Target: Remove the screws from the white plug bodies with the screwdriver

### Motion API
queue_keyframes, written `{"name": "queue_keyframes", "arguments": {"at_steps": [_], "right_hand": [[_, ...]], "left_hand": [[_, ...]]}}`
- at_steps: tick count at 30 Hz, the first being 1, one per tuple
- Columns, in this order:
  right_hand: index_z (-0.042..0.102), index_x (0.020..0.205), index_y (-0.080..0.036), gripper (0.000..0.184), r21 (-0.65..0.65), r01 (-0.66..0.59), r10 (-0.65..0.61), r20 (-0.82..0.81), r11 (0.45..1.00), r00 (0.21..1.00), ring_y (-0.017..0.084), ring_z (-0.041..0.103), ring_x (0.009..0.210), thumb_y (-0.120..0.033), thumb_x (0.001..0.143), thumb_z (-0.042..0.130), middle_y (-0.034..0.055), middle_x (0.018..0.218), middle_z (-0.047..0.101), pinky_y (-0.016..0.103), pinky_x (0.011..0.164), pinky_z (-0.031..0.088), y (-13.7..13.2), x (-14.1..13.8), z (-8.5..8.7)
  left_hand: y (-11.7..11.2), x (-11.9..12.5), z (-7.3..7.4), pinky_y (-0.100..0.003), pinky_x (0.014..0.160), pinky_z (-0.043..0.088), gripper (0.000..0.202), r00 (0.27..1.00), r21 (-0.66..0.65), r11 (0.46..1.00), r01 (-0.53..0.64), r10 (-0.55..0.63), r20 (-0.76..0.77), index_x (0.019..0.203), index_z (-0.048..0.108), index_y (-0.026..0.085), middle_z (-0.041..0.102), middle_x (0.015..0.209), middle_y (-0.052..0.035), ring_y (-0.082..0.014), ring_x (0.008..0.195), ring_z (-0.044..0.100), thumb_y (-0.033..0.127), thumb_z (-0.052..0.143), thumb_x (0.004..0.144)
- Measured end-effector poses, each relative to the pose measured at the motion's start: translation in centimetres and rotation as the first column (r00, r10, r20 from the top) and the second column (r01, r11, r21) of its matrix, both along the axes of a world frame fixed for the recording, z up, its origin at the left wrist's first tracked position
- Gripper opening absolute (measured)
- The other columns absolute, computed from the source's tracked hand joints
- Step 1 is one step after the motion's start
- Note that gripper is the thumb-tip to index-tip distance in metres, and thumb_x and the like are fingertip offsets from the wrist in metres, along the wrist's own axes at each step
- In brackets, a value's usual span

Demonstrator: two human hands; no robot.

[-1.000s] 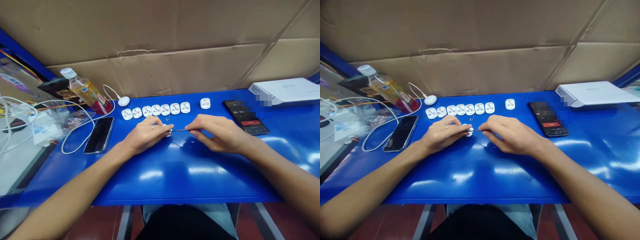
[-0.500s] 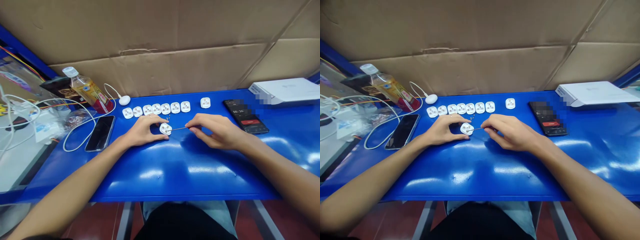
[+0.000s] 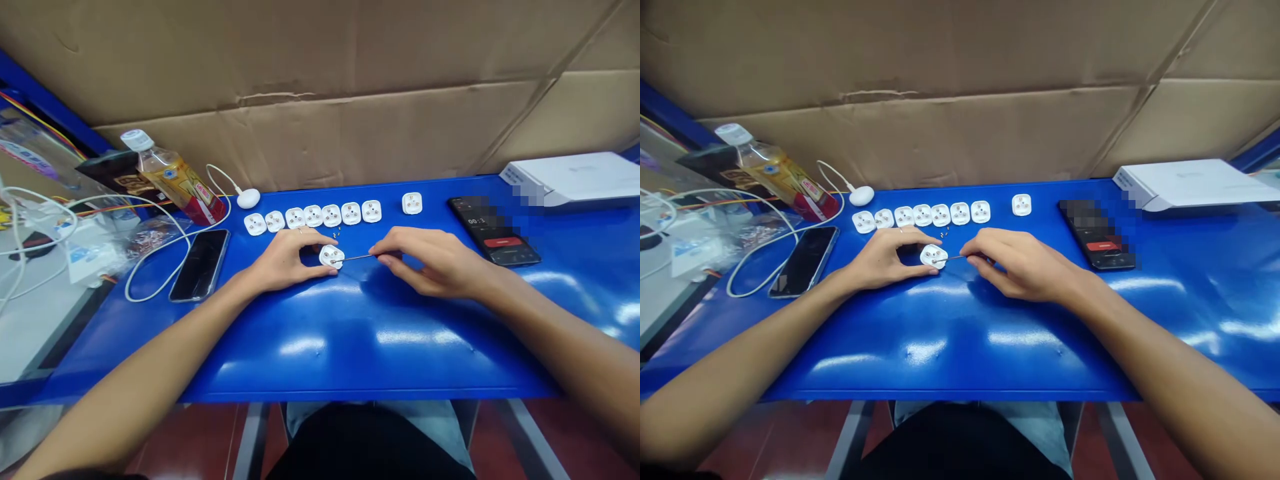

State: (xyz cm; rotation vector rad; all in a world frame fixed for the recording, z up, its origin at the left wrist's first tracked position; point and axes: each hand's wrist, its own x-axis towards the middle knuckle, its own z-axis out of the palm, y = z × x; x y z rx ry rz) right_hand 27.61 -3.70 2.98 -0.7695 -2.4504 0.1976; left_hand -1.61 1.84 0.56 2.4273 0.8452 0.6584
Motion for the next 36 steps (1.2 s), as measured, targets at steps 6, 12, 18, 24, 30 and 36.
{"name": "queue_keyframes", "arguments": {"at_steps": [6,12,18,24,30,36], "right_hand": [[0.063,0.117,-0.021,0.018,-0.002,0.023,-0.023,0.029,1.0,0.999,0.022,0.072,0.091,-0.022,0.104,0.051,0.0074,0.103,0.074,0.034,0.078,0.057,-0.01,0.03,0.01],[0.063,0.115,-0.019,0.016,0.06,-0.001,-0.002,0.039,0.998,0.999,0.021,0.071,0.088,-0.023,0.105,0.051,0.0078,0.099,0.073,0.033,0.075,0.057,0.04,-0.09,-0.04],[0.065,0.116,-0.021,0.02,0.083,0.004,-0.01,0.082,0.997,0.997,0.023,0.069,0.09,-0.021,0.103,0.051,0.0095,0.101,0.072,0.036,0.077,0.058,-0.33,-0.19,0.42],[0.067,0.115,-0.02,0.02,0.067,0.017,-0.023,0.088,0.998,0.996,0.023,0.072,0.09,-0.022,0.103,0.051,0.0093,0.102,0.075,0.035,0.077,0.058,-0.52,-0.31,0.57],[0.062,0.118,-0.021,0.02,0.052,0.091,-0.096,0.119,0.995,0.988,0.023,0.076,0.086,-0.03,0.106,0.048,0.0072,0.102,0.079,0.034,0.073,0.057,-0.47,-0.25,0.25],[0.055,0.115,-0.022,0.015,-0.107,0.155,-0.155,0.012,0.982,0.988,0.022,0.076,0.087,-0.028,0.1,0.056,0.0072,0.101,0.076,0.032,0.074,0.059,-0.63,-0.54,0.3]], "left_hand": [[-0.04,-0.03,-0.09,-0.034,0.083,0.054,0.051,1.0,0.014,1.0,-0.028,0.028,0.003,0.124,0.077,0.021,0.079,0.104,-0.0084,-0.0237,0.092,0.073,0.047,0.086,0.081],[-0.14,-0.02,-0.29,-0.035,0.082,0.054,0.051,0.999,0.009,0.999,-0.032,0.032,0.015,0.124,0.077,0.02,0.079,0.103,-0.0092,-0.0234,0.089,0.072,0.048,0.085,0.082],[-0.09,0.04,-0.65,-0.033,0.078,0.054,0.05,0.998,0.009,1.0,-0.026,0.026,0.055,0.125,0.077,0.02,0.078,0.096,-0.0084,-0.0213,0.083,0.07,0.048,0.083,0.084],[-0.05,0.05,-0.66,-0.032,0.077,0.052,0.05,0.999,0.002,1.0,-0.009,0.009,0.051,0.125,0.076,0.017,0.076,0.095,-0.0081,-0.0204,0.082,0.068,0.046,0.083,0.085],[-0.02,0.02,-0.74,-0.032,0.08,0.054,0.048,0.999,0.001,1.0,-0.006,0.006,0.051,0.123,0.076,0.018,0.077,0.098,-0.009,-0.0221,0.087,0.071,0.047,0.082,0.085],[-0.05,0.09,-0.63,-0.031,0.078,0.053,0.043,0.998,0.004,1.0,0.014,-0.014,0.057,0.119,0.077,0.019,0.077,0.099,-0.0089,-0.0213,0.086,0.07,0.045,0.082,0.086]]}}
